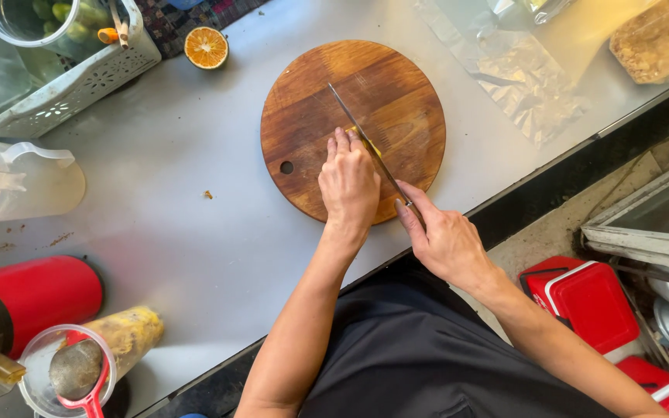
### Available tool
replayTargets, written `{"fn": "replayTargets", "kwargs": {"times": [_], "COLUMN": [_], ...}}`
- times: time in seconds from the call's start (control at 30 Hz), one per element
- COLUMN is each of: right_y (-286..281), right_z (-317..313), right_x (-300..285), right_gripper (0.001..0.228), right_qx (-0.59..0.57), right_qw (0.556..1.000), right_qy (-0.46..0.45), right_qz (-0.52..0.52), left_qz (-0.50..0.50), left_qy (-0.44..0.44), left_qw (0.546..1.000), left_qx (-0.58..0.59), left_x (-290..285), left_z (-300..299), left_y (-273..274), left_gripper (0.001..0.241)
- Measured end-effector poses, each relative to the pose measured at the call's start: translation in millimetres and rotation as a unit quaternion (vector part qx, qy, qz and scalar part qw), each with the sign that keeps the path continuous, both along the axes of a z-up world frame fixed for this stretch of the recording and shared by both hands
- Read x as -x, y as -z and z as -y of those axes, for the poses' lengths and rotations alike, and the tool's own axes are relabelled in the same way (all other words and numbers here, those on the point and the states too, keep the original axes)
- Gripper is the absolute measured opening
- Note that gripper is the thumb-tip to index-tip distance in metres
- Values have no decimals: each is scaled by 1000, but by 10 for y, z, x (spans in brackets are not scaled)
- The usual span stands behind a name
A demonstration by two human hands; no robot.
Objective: Slice a pineapple into thin pieces on a wooden cutting board using a knife.
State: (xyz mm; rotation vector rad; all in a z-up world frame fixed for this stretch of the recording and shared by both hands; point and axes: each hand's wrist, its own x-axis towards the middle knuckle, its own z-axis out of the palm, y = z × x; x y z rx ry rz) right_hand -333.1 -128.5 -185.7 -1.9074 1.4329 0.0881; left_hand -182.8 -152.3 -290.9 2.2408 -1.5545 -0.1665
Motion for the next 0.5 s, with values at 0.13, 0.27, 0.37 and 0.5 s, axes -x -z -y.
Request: {"fn": "replayTargets", "kwargs": {"times": [0.13,0.27,0.37,0.5], "right_y": [151,162,133,-13], "right_z": [-35,-18,-12,-36], "right_x": [123,180,159,63], "right_gripper": [46,46,46,46], "right_qx": [-7,-1,3,5], "right_qw": [1000,1000,1000,1000], "right_qy": [4,9,18,15], "right_qz": [-20,-20,-8,2], "left_qz": [5,3,0,-2], "left_qy": [-4,-6,-3,0], "left_qw": [1000,1000,999,1000], "left_qx": [17,21,33,-14], "left_x": [-6,0,-13,-2], "left_z": [5,-12,-11,8], "left_y": [60,27,64,60], "left_gripper": [50,50,51,56]}}
